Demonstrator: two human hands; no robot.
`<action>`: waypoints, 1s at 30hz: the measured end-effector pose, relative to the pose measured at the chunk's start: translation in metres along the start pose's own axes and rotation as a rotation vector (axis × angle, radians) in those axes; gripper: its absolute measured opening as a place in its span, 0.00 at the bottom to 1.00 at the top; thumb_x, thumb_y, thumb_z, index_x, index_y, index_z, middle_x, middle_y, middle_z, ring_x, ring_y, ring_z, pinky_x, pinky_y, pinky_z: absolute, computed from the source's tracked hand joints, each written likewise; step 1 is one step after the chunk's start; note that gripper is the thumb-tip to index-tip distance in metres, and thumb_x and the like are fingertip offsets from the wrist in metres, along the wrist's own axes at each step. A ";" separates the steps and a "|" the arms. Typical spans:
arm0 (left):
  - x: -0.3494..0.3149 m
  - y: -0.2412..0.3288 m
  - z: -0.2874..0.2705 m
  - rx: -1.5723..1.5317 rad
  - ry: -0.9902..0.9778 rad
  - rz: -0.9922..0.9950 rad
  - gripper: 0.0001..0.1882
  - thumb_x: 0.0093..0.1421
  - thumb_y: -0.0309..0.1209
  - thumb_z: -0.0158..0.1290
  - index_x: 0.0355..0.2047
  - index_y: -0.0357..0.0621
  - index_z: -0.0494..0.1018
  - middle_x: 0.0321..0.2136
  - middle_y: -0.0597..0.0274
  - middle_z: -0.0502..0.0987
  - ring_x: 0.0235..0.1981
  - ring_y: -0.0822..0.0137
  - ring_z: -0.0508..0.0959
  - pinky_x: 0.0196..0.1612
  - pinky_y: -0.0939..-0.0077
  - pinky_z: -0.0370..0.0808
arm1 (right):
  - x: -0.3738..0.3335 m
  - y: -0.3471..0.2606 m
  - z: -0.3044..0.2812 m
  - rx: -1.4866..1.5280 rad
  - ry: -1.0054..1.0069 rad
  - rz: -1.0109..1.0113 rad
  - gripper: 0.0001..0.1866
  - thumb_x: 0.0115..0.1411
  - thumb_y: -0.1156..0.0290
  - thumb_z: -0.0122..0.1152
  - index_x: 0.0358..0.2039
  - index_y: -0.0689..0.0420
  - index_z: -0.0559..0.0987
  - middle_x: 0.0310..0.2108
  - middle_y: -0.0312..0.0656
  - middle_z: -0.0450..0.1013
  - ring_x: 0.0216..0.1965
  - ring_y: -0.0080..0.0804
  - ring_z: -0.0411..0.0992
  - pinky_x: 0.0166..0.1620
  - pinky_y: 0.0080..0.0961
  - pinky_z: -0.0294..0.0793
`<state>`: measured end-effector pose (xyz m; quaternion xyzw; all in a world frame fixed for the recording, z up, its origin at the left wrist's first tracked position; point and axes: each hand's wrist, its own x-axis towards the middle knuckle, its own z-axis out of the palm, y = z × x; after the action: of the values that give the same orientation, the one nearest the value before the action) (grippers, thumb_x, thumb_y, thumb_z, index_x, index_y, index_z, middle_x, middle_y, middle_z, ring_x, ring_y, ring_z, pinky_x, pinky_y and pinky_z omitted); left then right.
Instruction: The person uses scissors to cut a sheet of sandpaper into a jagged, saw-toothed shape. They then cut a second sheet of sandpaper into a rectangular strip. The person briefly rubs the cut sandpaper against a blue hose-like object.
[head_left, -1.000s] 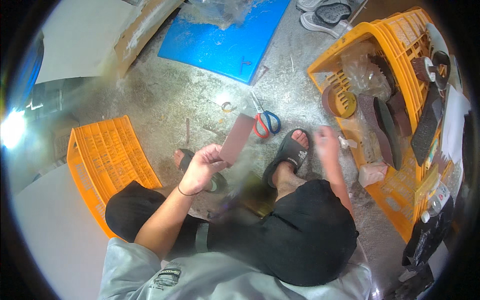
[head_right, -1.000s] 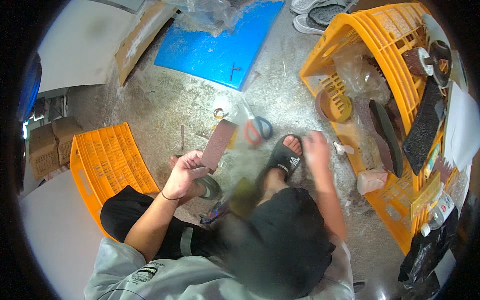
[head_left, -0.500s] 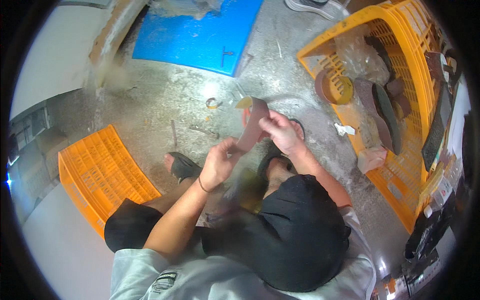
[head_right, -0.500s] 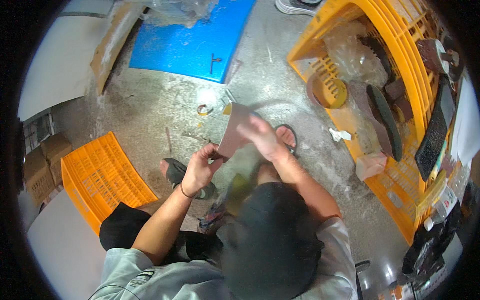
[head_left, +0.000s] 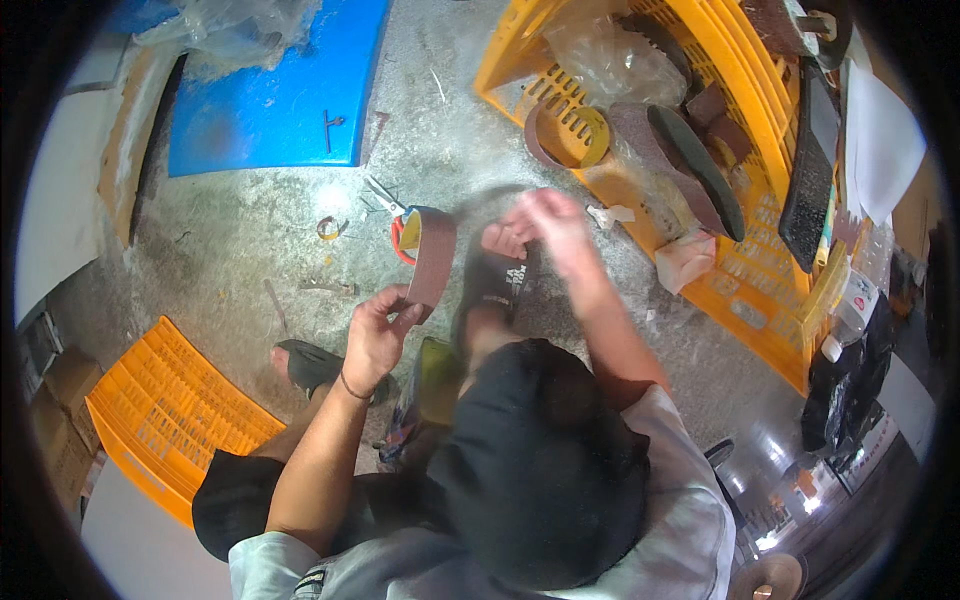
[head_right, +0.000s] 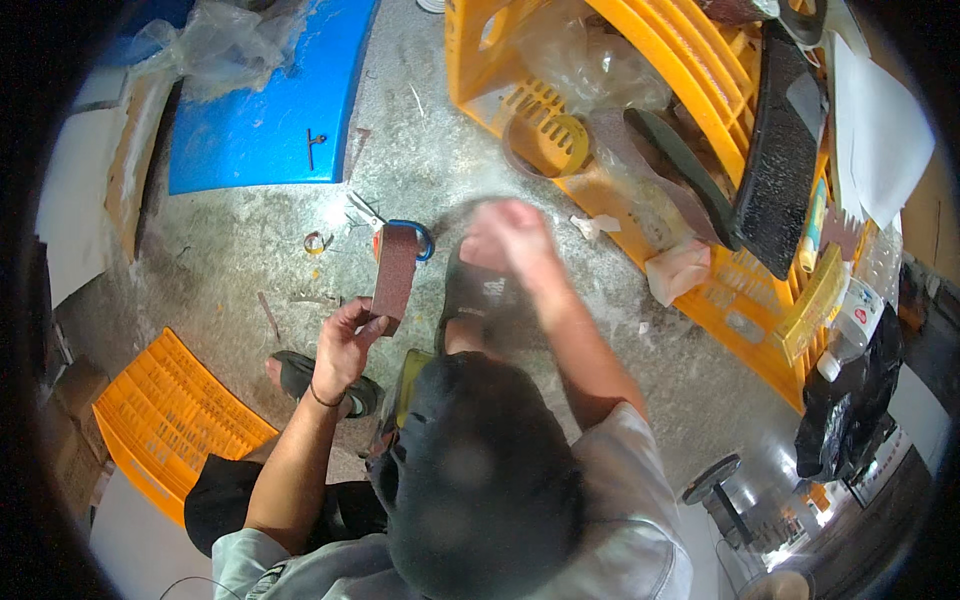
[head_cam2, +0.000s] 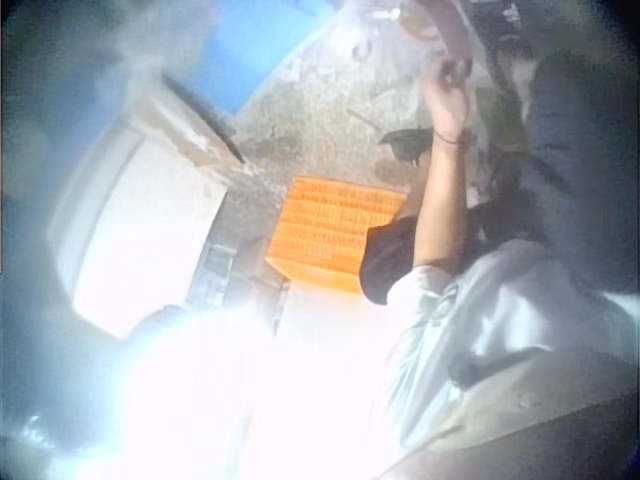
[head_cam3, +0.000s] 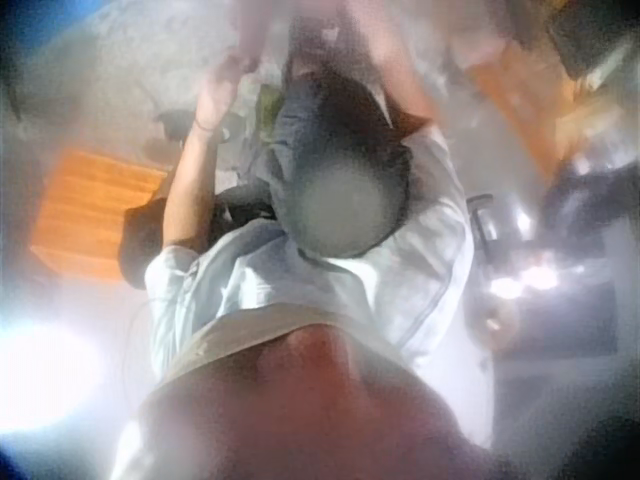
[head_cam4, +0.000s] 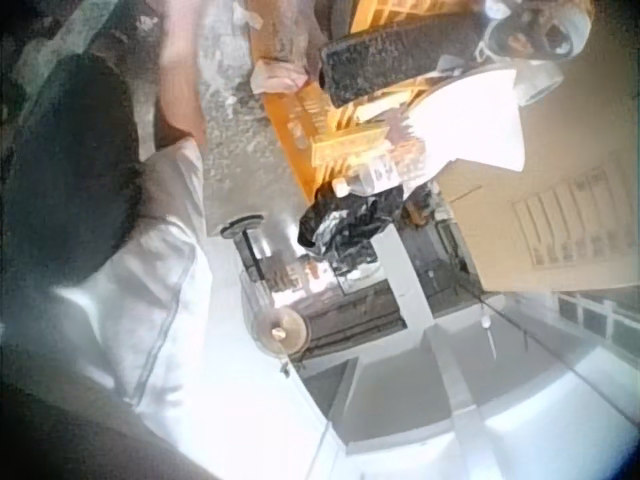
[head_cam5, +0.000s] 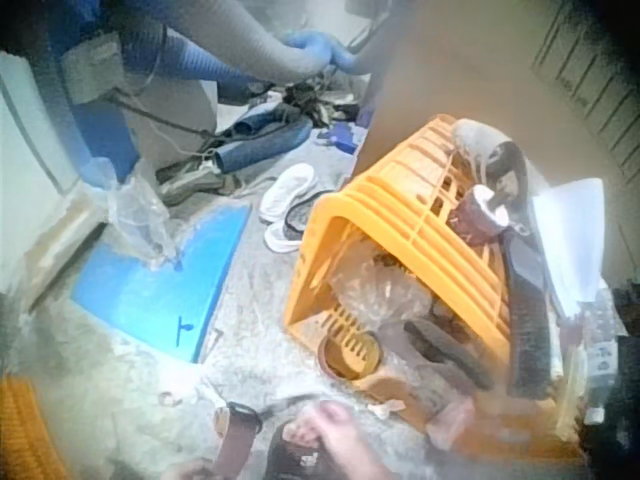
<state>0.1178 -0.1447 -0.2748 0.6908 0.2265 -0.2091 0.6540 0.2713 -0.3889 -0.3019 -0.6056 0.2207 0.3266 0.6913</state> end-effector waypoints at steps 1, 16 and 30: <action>0.001 0.003 0.000 -0.062 0.018 0.022 0.08 0.60 0.18 0.56 0.40 0.37 0.78 0.33 0.58 0.83 0.34 0.71 0.81 0.41 0.76 0.76 | 0.003 -0.006 -0.023 -0.266 0.131 -0.119 0.09 0.66 0.66 0.58 0.38 0.58 0.79 0.31 0.40 0.80 0.29 0.25 0.75 0.35 0.23 0.76; 0.062 0.048 0.049 0.336 -0.058 0.489 0.10 0.53 0.15 0.59 0.37 0.36 0.78 0.35 0.52 0.80 0.38 0.51 0.81 0.42 0.65 0.77 | 0.106 -0.117 -0.358 -1.253 0.968 -0.620 0.22 0.57 0.61 0.67 0.46 0.63 0.79 0.45 0.51 0.77 0.44 0.47 0.75 0.49 0.37 0.74; 0.087 0.057 0.048 0.423 -0.100 0.596 0.16 0.50 0.15 0.57 0.40 0.40 0.79 0.37 0.54 0.79 0.40 0.52 0.79 0.43 0.63 0.76 | 0.121 -0.138 -0.409 -1.826 1.176 -0.261 0.32 0.46 0.54 0.73 0.49 0.58 0.78 0.44 0.56 0.77 0.43 0.59 0.76 0.45 0.48 0.76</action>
<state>0.2222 -0.1921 -0.2828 0.8352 -0.0652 -0.0854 0.5393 0.4905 -0.7750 -0.3598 -0.9701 0.1252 -0.0486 -0.2024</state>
